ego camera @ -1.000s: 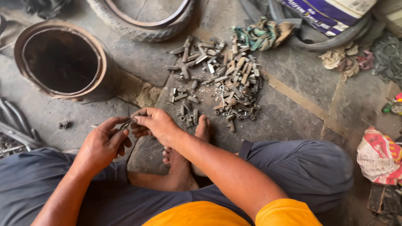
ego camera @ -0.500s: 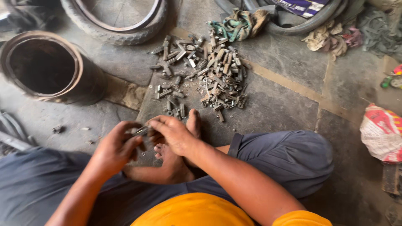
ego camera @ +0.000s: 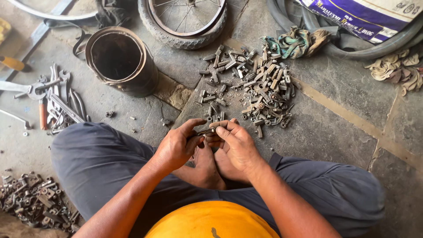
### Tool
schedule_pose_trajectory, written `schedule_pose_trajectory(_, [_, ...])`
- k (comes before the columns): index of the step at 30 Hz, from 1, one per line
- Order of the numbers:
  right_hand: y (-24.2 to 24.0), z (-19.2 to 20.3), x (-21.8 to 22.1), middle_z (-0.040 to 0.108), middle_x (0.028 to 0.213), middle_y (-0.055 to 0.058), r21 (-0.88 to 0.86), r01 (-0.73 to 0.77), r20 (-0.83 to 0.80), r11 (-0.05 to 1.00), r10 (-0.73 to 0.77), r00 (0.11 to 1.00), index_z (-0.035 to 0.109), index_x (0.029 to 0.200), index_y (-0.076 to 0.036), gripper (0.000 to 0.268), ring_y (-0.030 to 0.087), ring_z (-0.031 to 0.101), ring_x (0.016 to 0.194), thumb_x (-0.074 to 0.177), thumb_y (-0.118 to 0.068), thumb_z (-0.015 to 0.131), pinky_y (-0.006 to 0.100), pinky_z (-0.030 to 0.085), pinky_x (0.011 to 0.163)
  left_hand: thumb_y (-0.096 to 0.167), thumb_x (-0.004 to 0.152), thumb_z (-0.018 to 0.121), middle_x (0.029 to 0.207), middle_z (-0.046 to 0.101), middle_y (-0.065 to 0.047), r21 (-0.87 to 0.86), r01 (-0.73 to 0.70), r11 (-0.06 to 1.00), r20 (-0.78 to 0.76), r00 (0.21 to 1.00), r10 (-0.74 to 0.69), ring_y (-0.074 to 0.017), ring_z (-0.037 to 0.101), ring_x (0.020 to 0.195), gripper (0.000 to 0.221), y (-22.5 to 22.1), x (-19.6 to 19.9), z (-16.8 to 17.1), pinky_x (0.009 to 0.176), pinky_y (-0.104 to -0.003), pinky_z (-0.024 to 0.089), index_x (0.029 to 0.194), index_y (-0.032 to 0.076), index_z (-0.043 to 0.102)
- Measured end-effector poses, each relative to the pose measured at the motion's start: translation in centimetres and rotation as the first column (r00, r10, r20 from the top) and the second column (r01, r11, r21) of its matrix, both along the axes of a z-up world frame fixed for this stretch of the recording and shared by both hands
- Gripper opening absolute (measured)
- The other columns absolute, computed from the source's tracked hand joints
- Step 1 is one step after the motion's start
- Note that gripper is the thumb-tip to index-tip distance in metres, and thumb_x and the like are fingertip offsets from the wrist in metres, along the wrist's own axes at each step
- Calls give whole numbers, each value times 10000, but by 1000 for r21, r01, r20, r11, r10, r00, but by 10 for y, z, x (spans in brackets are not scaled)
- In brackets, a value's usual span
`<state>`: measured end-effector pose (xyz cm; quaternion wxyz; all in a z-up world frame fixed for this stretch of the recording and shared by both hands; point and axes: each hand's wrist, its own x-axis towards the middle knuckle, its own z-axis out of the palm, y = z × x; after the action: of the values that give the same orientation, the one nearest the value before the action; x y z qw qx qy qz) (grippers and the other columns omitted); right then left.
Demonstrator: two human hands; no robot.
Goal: The person sits on the floor and sorts a pile of small metal parts, picking them up one by one and placing them into a metal container. The person occasionally reaches into a drawer to retrieve additional parts and continues the sorting process.
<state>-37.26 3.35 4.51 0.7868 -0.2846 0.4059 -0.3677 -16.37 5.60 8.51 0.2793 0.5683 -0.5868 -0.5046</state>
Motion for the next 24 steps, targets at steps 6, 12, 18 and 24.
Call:
schedule_pose_trajectory(6, [-3, 40, -3, 732, 997, 43, -495, -469, -734, 732, -64, 676, 709, 1072, -55, 190, 144, 703, 890, 884, -29, 713, 311, 573, 802, 154, 931, 694, 858, 737, -139, -329, 34, 944, 185, 982, 29, -359, 719, 798, 220, 10, 4, 0, 685, -430, 559, 1124, 62, 644])
schedule_pose_trajectory(12, [15, 40, -2, 682, 1040, 48, -504, -162, -367, 849, -40, 929, 710, 1101, -51, 170, 143, 652, 984, 938, -6, 713, 291, 546, 904, 77, 929, 689, 888, 716, -131, -416, -48, 908, -80, 997, 16, -321, 728, 834, 118, 19, -5, -9, 724, -382, 572, 1014, 45, 614])
schedule_pose_trajectory(18, [30, 25, 4, 678, 1206, 61, -259, 157, 178, 953, -112, 978, 700, 1118, -46, 177, 151, 610, 1175, 951, 15, 698, 284, 476, 1077, 16, 934, 703, 896, 718, -130, -261, -167, 951, -254, 962, 100, -232, 745, 820, 161, 26, -23, -7, 735, -324, 587, 1068, 17, 614])
schedule_pose_trajectory(24, [23, 29, 2, 683, 1181, 77, -438, 45, -243, 898, -166, 956, 718, 1103, -14, 186, 166, 653, 1113, 927, 44, 698, 286, 534, 1013, -16, 947, 614, 1152, 759, -171, -419, -171, 892, -231, 970, 78, -242, 770, 1025, 408, 27, -17, -4, 860, -320, 600, 1349, 53, 626])
